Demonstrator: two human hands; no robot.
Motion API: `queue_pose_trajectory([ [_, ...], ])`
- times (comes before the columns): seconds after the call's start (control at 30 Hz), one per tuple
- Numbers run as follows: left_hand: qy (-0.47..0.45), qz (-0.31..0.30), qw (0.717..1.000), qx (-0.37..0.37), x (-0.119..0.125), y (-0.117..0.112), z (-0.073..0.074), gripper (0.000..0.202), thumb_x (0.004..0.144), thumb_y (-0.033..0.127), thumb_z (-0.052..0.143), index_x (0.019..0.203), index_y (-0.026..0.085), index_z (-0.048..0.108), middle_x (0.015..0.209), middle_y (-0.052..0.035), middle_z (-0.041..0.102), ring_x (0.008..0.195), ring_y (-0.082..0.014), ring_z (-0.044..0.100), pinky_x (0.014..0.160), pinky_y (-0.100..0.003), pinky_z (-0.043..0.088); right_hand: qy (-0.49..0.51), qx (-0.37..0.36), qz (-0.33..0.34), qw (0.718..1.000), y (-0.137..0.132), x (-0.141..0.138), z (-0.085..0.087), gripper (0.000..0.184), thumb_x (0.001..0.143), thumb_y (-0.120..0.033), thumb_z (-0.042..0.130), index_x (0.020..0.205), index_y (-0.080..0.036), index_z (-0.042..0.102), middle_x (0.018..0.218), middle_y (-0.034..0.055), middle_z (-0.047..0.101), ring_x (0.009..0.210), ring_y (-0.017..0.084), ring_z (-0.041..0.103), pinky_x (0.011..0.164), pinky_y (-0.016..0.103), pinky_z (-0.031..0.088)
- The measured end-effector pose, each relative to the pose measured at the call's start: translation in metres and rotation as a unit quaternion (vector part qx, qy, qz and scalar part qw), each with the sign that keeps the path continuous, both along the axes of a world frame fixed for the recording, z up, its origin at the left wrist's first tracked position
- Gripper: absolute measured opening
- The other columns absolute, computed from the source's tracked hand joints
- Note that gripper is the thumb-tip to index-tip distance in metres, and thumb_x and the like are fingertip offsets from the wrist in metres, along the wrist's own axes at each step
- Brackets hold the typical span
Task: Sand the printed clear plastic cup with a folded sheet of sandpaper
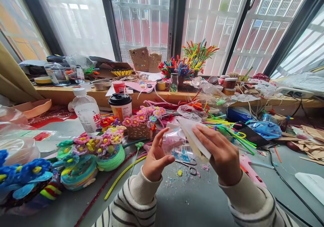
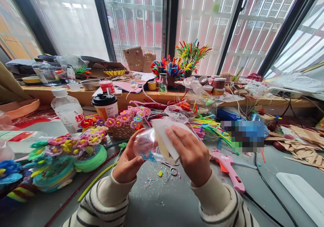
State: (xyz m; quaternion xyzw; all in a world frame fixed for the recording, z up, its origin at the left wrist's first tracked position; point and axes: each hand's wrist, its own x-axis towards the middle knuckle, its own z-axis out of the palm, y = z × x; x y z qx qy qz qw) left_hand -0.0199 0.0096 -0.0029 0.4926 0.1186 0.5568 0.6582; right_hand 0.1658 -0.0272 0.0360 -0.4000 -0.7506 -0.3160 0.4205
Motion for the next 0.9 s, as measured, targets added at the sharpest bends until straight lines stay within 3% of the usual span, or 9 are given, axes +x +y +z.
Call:
queue_pose_trajectory([
  [0.13,-0.011,-0.007,1.0,0.017,0.0,0.004,-0.004,0.061,0.06,0.025,0.075,0.114,0.038,0.049,0.122,-0.0024,0.049,0.108,-0.0262,0.054,0.094,-0.041,0.04,0.021,0.008,-0.042,0.999,0.007,0.008,-0.001,0.043,0.081,-0.002,0.044,0.119,-0.02,0.052,0.112,0.0077,0.061,0.105,0.016,0.055,0.09,0.031,0.046],
  [0.37,-0.002,0.036,0.999,0.017,0.001,0.003,-0.004,0.062,0.06,0.019,0.074,0.113,0.036,0.048,0.115,-0.0022,0.054,0.107,-0.0255,0.055,0.093,-0.042,0.042,0.021,-0.006,0.041,0.999,-0.001,0.001,0.005,0.046,0.08,-0.007,0.048,0.124,-0.023,0.047,0.116,0.0065,0.059,0.11,0.018,0.053,0.092,0.034,0.046],
  [0.53,0.016,0.088,0.996,-0.007,0.001,-0.002,0.002,0.062,0.058,0.015,0.075,0.111,0.034,0.049,0.125,-0.0037,0.047,0.093,-0.0206,0.059,0.083,-0.036,0.049,0.032,-0.029,-0.025,0.999,0.008,0.009,-0.001,0.048,0.081,-0.002,0.037,0.123,-0.023,0.048,0.116,0.0055,0.06,0.107,0.016,0.055,0.09,0.033,0.047],
  [0.77,-0.004,0.07,0.995,-0.066,0.001,-0.001,0.005,0.067,0.059,0.018,0.075,0.114,0.036,0.042,0.119,-0.0026,0.049,0.095,-0.0181,0.057,0.08,-0.031,0.049,0.044,-0.021,-0.013,0.999,0.001,0.004,0.003,0.051,0.079,0.001,0.04,0.124,-0.023,0.047,0.119,0.0046,0.058,0.111,0.016,0.052,0.094,0.033,0.044],
  [0.9,-0.028,0.058,0.987,-0.149,-0.001,0.0,0.009,0.052,0.067,0.038,0.068,0.109,0.032,0.039,0.115,-0.0042,0.051,0.092,-0.0181,0.058,0.069,-0.031,0.053,0.03,-0.032,0.011,0.999,0.001,-0.004,0.0,0.048,0.081,-0.001,0.04,0.124,-0.022,0.048,0.119,0.0058,0.058,0.111,0.017,0.051,0.094,0.034,0.044],
])
